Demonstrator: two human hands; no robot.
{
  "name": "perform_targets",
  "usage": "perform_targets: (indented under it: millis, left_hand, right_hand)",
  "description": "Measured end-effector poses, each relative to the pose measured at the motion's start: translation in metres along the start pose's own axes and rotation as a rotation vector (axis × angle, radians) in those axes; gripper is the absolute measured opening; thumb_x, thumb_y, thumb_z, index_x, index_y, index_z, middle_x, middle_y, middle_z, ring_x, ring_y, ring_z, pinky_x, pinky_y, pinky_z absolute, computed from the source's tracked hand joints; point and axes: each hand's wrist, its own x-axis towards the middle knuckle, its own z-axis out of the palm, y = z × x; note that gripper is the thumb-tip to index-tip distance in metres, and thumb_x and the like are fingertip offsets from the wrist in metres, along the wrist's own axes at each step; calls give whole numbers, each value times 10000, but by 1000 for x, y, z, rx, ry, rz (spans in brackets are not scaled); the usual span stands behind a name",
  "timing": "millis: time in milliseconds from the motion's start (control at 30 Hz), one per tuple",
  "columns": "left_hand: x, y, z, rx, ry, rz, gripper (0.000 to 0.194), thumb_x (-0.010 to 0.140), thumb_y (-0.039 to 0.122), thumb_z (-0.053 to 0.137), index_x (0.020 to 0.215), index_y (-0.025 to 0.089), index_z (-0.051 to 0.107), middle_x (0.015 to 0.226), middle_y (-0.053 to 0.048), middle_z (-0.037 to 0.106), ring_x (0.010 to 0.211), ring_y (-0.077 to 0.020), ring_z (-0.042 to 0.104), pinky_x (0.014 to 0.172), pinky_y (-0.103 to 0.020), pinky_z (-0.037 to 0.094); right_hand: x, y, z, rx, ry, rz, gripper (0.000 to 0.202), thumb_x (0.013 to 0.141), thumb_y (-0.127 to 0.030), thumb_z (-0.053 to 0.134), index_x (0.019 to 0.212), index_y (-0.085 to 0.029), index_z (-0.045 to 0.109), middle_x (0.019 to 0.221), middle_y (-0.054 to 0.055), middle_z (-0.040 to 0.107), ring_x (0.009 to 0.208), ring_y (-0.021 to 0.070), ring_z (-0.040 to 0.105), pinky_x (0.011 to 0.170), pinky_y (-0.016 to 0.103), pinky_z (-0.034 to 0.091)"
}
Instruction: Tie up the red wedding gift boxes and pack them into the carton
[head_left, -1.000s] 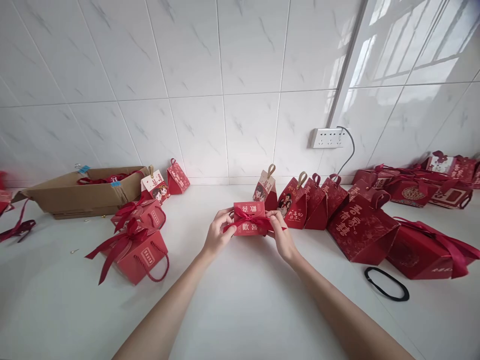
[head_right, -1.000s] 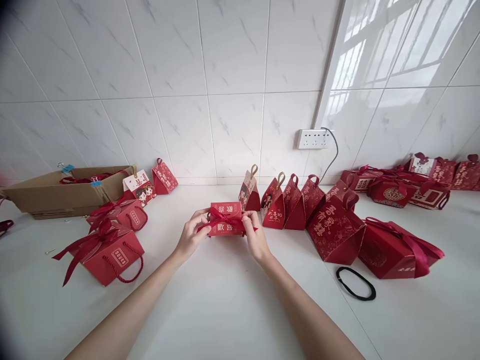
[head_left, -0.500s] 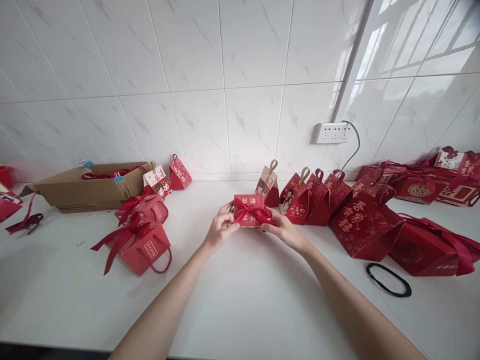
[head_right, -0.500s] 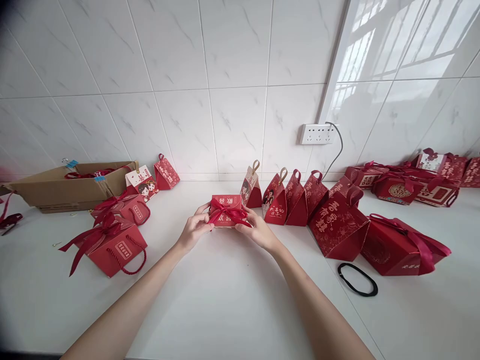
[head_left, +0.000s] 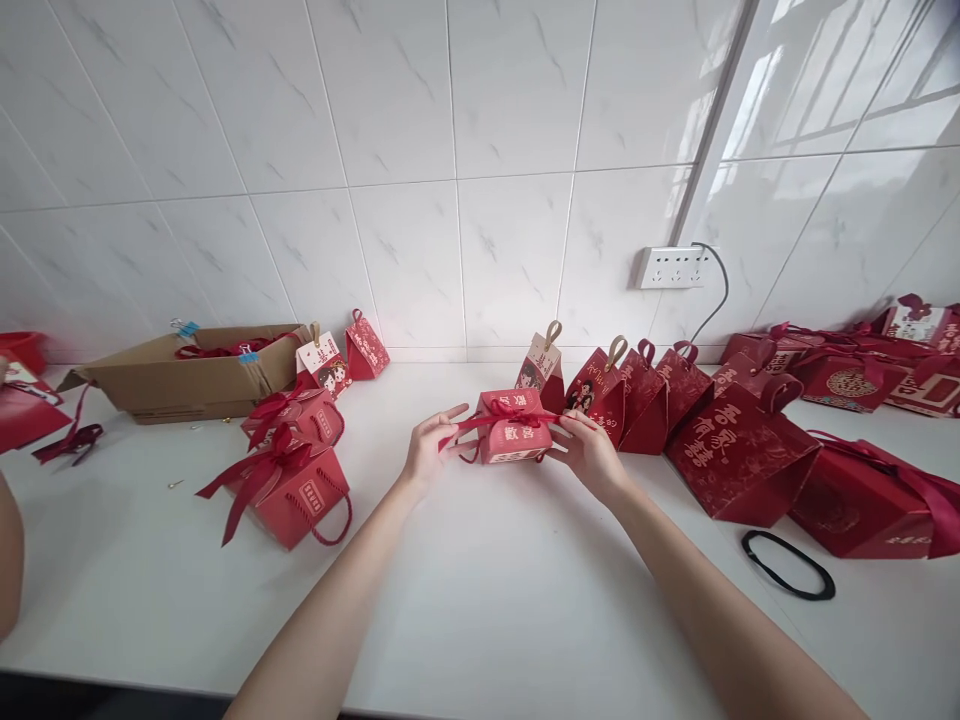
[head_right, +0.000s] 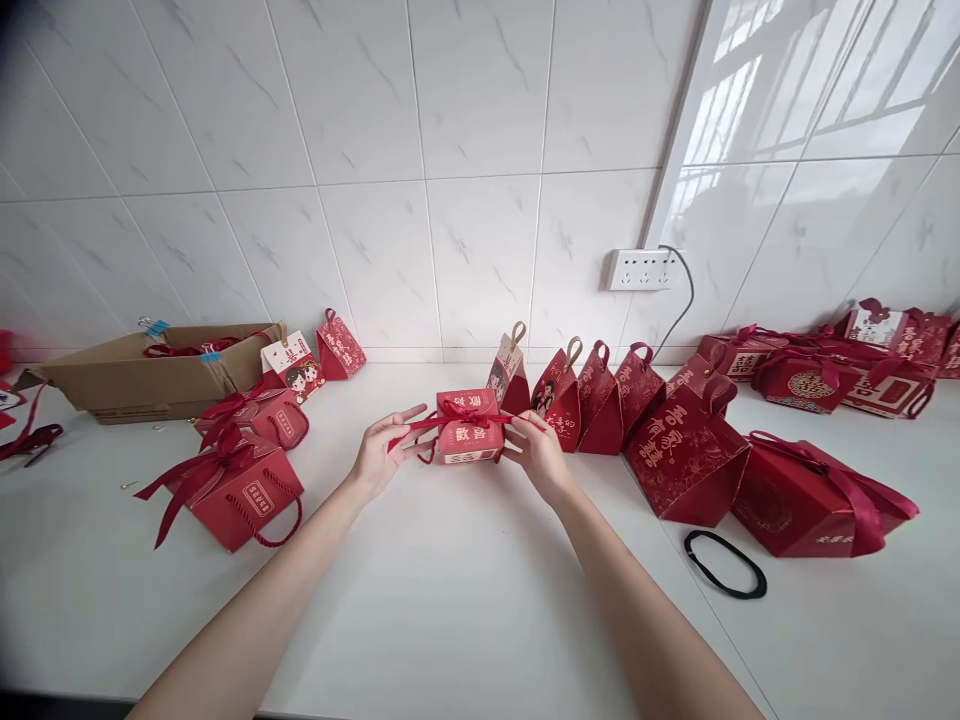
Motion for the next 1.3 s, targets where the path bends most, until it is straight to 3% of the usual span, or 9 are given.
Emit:
perform_targets:
  millis: [133,333,833,900,1000,1067,1133,1233,1300]
  left_hand:
    - [8,9,-12,-177,281,-28,206,547,172,610,556,154,405,1039,-81,665,769,-213,656,648,-309,497]
    - [17,22,-37,-314,602,38,76,592,173,492,643,176,435,770,-18,639,598,-92,576,521,-195,407]
    - [15,32,-29,-99,556,159,137,644,258,474,572,191,378,543,26,427,485,-88,432,563,-246,449]
    - [14,31,-28,28,567,180,169,684,310,468,579,196,402,573,0,462,564,-139,498,608,-298,465]
    - [8,29,-21,215,608,287,141,630,249,613,715,198,513,880,-58,588,988,-232,541,886,-369,431]
    - [1,25,-12,451,569,446,309,597,159,661,880,217,554,1172,-67,541,1254,-252,372,1060,-398,282]
    - [-6,18,-1,762,377,609,359,668,155,620,1013,219,549,1303,-78,477,1328,-252,291,1109,-420,195]
    - [-13,6,14,1022,-38,621,250,818,234,483,1055,214,558,1252,-80,540,1249,-230,423,1072,-396,285]
    - [-16,0,19,1027,-173,532,234,867,277,417,1030,224,575,1171,-61,589,1156,-205,505,1011,-356,361]
  right_hand:
    - [8,-11,-11,90,166,-127,213,646,-228,631,597,-207,424,900,10,695,896,189,646,753,334,526]
    - [13,-32,-31,145,325,-264,69,689,-216,529,641,-219,479,637,-24,639,651,142,647,774,345,551]
    - [-14,-59,-10,225,378,-400,82,644,-213,475,570,-193,447,544,-38,426,479,78,433,460,208,422]
    - [-16,-62,-11,218,374,-479,134,663,-277,406,614,-193,498,576,-18,437,510,96,452,481,226,418]
    - [-21,-63,-10,-56,438,-680,269,712,-374,347,660,-197,543,669,19,502,606,138,507,550,268,423]
    - [-26,-61,-5,-358,536,-846,233,743,-367,398,688,-201,552,730,27,531,691,160,528,637,292,426]
    - [-32,-57,3,-667,564,-964,162,771,-319,457,698,-209,550,770,31,549,764,179,534,720,313,416]
    - [-37,-48,14,-1022,312,-862,159,805,-316,495,688,-224,552,769,39,584,765,195,545,731,323,412]
    - [-36,-42,18,-1160,103,-653,189,806,-379,516,698,-232,568,765,44,607,737,204,556,698,324,415]
